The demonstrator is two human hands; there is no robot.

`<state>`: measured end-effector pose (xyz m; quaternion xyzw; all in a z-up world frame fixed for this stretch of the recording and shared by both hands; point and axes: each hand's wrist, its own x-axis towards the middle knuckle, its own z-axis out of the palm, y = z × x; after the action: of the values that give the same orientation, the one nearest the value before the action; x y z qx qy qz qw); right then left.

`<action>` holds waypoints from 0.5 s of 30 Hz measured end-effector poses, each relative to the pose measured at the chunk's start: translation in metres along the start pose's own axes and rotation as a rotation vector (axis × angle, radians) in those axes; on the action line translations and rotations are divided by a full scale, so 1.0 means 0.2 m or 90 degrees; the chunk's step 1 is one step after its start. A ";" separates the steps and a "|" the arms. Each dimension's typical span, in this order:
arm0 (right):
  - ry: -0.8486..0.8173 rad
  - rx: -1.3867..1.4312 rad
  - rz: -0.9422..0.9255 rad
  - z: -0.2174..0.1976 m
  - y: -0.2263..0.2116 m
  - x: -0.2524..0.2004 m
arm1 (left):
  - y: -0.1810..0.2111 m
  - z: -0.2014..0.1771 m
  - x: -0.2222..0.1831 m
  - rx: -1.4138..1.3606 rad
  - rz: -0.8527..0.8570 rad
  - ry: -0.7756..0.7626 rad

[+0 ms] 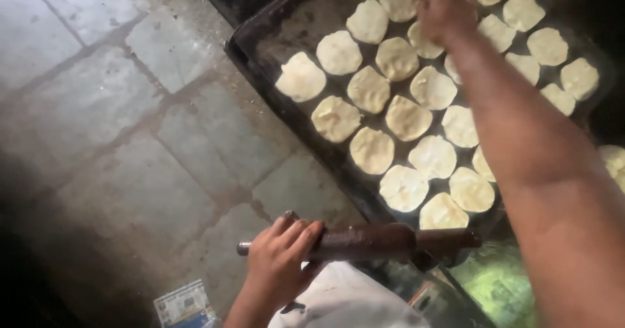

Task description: The recorder is flattening small balls of dough with a rolling pin and placing them on a tray.

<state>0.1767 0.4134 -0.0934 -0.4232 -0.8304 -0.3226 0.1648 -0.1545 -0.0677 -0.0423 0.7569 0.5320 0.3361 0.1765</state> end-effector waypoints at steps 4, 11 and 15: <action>-0.024 0.269 0.122 -0.44 0.24 -0.17 | -0.02 -0.01 0.05 -0.017 -0.004 -0.002; -0.079 0.422 0.535 -1.60 0.03 -1.10 | 0.03 0.08 0.25 -0.010 0.074 -0.009; -0.163 0.295 0.600 -1.61 0.04 -1.92 | 0.27 0.16 0.42 0.029 0.115 -0.034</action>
<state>0.4087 -0.0298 -0.0627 -0.7382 -0.6136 0.0318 0.2783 -0.0786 -0.0072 -0.0044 0.8143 0.4639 0.3183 0.1426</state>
